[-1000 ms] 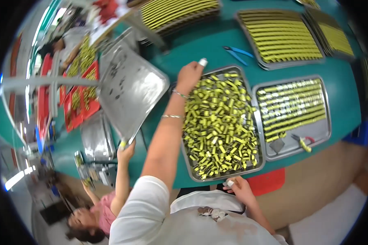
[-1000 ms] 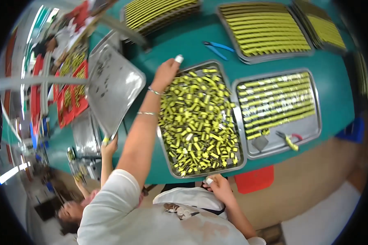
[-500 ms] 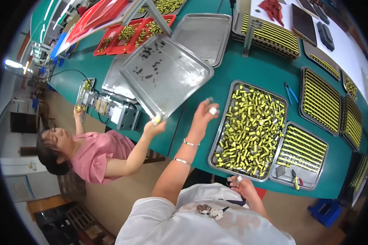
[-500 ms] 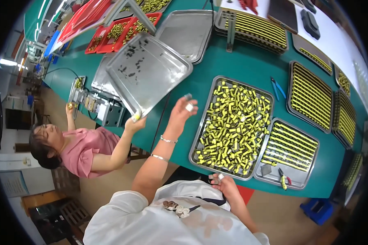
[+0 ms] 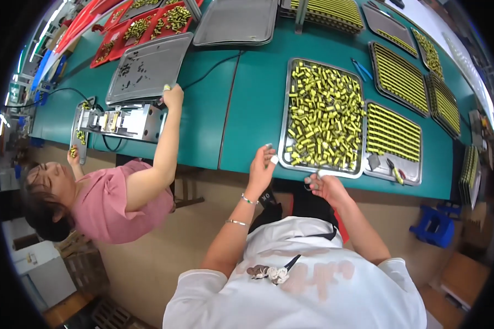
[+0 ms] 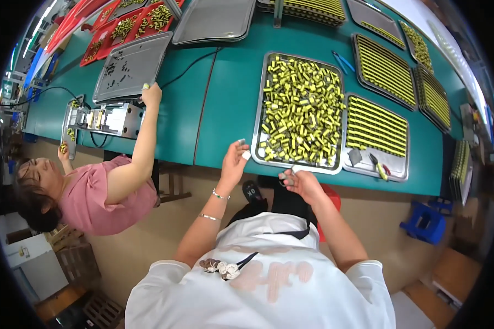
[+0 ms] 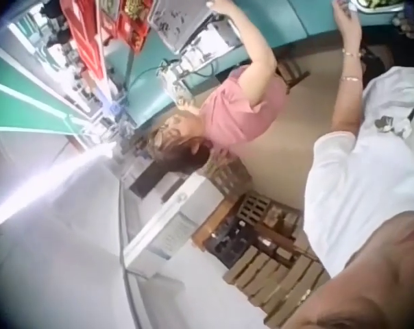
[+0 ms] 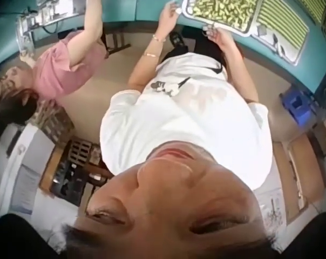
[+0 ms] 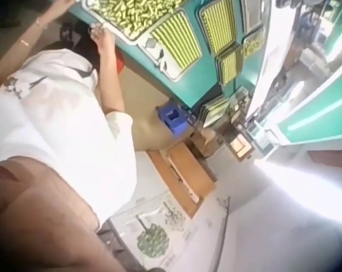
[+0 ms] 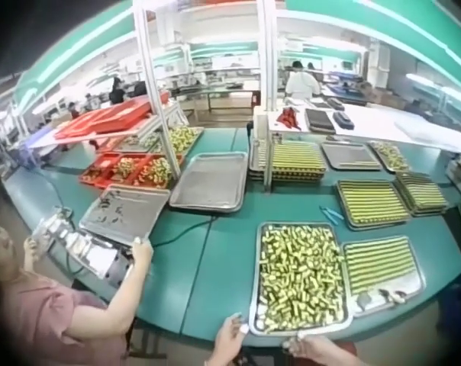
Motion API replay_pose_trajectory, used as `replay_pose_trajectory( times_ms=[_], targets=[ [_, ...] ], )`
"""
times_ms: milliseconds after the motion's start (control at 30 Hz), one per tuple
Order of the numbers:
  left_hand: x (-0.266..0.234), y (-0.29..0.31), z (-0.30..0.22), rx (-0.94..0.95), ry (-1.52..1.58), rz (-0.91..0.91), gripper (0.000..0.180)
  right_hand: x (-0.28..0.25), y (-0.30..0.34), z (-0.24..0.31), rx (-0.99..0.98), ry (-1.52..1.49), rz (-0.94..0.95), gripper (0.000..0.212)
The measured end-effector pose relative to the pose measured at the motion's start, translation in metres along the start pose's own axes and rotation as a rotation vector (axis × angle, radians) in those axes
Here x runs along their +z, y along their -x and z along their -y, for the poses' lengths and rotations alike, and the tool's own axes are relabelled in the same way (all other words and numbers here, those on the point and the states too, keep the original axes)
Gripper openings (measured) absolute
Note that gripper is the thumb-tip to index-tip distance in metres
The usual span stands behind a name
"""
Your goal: The person cuts small electronic components with pliers, then sorts them into a tray and a plastic bin.
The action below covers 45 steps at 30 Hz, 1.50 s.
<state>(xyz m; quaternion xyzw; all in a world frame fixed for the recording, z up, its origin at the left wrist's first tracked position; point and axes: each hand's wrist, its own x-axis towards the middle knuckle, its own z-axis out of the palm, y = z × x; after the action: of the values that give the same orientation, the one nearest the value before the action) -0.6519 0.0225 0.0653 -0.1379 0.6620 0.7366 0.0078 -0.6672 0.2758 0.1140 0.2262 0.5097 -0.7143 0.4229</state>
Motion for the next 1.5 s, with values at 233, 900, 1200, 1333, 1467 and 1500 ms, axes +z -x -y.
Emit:
replay_pose_trajectory(
  times_ms=[233,900,1200,1333,1467,1500],
  targets=[
    [0.005,-0.008,-0.007,0.006,-0.05,0.049,0.047,0.007,0.033,-0.001,-0.03,0.42,-0.023,0.022],
    [0.169,-0.086,-0.047,-0.06,-0.799,-0.692,0.019,-0.173,-0.076,0.349,-0.822,0.915,-0.313,0.016],
    [0.175,-0.128,-0.068,-0.014,-0.847,-0.693,0.022,-0.188,-0.198,0.457,-0.969,1.446,-0.499,0.017],
    [0.158,-0.12,-0.082,0.024,-0.846,-0.631,0.019,-0.164,-0.203,0.455,-1.013,1.545,-0.458,0.012],
    [0.147,-0.104,-0.089,-0.021,-0.886,-0.546,0.014,-0.15,-0.188,0.443,-0.761,1.623,-0.5,0.013],
    [0.142,-0.102,-0.093,-0.058,-0.902,-0.52,0.014,-0.139,-0.183,0.441,-0.786,1.632,-0.5,0.013]
  ],
)
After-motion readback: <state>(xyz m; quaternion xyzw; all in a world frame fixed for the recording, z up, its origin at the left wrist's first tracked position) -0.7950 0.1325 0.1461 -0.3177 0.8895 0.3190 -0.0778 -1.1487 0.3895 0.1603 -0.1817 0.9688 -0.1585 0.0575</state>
